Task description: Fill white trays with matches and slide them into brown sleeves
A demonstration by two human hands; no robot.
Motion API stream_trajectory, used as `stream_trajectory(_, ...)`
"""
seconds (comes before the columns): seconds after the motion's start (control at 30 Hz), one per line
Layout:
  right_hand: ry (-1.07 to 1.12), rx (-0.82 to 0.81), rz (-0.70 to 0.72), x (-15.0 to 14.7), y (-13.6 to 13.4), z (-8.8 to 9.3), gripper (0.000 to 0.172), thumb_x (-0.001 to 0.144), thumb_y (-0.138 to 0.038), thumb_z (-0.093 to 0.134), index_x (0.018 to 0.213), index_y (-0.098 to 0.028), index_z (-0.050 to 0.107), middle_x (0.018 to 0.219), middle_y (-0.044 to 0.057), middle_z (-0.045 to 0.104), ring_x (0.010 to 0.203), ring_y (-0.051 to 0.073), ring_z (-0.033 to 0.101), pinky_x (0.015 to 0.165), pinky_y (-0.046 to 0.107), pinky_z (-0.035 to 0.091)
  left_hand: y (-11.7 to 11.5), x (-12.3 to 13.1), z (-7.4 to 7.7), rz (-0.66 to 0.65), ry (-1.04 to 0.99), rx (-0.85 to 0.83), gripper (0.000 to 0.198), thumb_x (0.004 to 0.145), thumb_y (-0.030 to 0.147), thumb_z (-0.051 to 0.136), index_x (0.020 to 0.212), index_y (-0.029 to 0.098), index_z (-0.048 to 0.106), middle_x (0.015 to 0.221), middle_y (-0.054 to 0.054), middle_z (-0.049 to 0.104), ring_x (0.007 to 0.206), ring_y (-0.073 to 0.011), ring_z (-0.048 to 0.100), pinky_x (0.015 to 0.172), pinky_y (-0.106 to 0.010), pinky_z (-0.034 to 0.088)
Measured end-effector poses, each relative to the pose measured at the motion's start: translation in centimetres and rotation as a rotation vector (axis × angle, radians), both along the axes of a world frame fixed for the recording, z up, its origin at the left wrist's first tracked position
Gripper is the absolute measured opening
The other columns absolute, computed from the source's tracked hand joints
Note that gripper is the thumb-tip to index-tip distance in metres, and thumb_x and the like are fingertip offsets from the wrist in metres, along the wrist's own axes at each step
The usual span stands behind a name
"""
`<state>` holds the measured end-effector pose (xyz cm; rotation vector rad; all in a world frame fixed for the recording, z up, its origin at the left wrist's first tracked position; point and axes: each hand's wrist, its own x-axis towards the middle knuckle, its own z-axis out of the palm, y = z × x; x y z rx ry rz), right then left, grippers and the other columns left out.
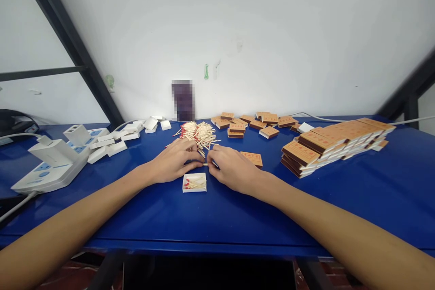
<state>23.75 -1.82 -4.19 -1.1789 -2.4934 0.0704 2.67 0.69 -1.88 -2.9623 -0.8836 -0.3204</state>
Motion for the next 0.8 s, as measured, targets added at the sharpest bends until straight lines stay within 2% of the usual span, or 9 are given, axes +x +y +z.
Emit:
stream_trajectory(0.2,0.019,0.001,0.048,-0.5,-0.4,0.3,0.013,0.090,-0.018,0.048,0.090,-0.017,0.061,0.085,0.004,0.059,0.073,0.016,0.053,0.067,0.028,0.040,-0.1,-0.3,1.2,-0.006,0.068,-0.083,0.016,0.093,0.021,0.050,0.098,0.017,0.065,0.099,-0.006,0.060,0.094,-0.0200,0.054,0.084,-0.032,0.039)
stream_trajectory(0.43,0.057,-0.004,0.058,-0.8,-0.9,0.8,0.015,0.091,-0.019,0.049,0.096,-0.017,0.063,0.083,0.004,0.060,0.071,0.015,0.053,0.067,0.028,0.039,-0.7,-1.9,2.9,0.035,0.203,-0.198,0.011,0.089,0.020,0.050,0.085,0.015,0.058,0.087,-0.005,0.059,0.080,-0.0173,0.053,0.075,-0.029,0.040)
stream_trajectory(0.63,0.127,0.067,0.026,-1.1,-1.0,1.1,0.017,0.092,-0.021,0.047,0.086,-0.018,0.063,0.063,-0.003,0.055,0.057,0.012,0.047,0.075,0.032,0.037,-0.9,-2.3,2.7,0.030,0.181,-0.265,0.010,0.086,0.021,0.051,0.078,0.017,0.055,0.080,-0.002,0.057,0.073,-0.0155,0.050,0.072,-0.029,0.039)
stream_trajectory(0.73,0.178,0.096,0.008,-1.2,-1.2,1.2,0.019,0.092,-0.023,0.047,0.083,-0.019,0.063,0.055,-0.005,0.052,0.053,0.011,0.044,0.068,0.030,0.036,-0.8,-2.6,2.7,0.020,0.139,-0.275,0.010,0.085,0.022,0.051,0.078,0.017,0.053,0.080,-0.002,0.056,0.071,-0.0151,0.048,0.070,-0.029,0.039)
stream_trajectory(0.8,0.250,0.056,0.006,-1.2,-1.4,1.3,0.019,0.091,-0.025,0.048,0.083,-0.019,0.064,0.052,-0.005,0.050,0.050,0.011,0.044,0.060,0.027,0.036,-0.8,-2.7,2.7,0.016,0.088,-0.301,0.008,0.085,0.021,0.050,0.078,0.017,0.052,0.078,-0.001,0.054,0.069,-0.0145,0.047,0.067,-0.028,0.038)
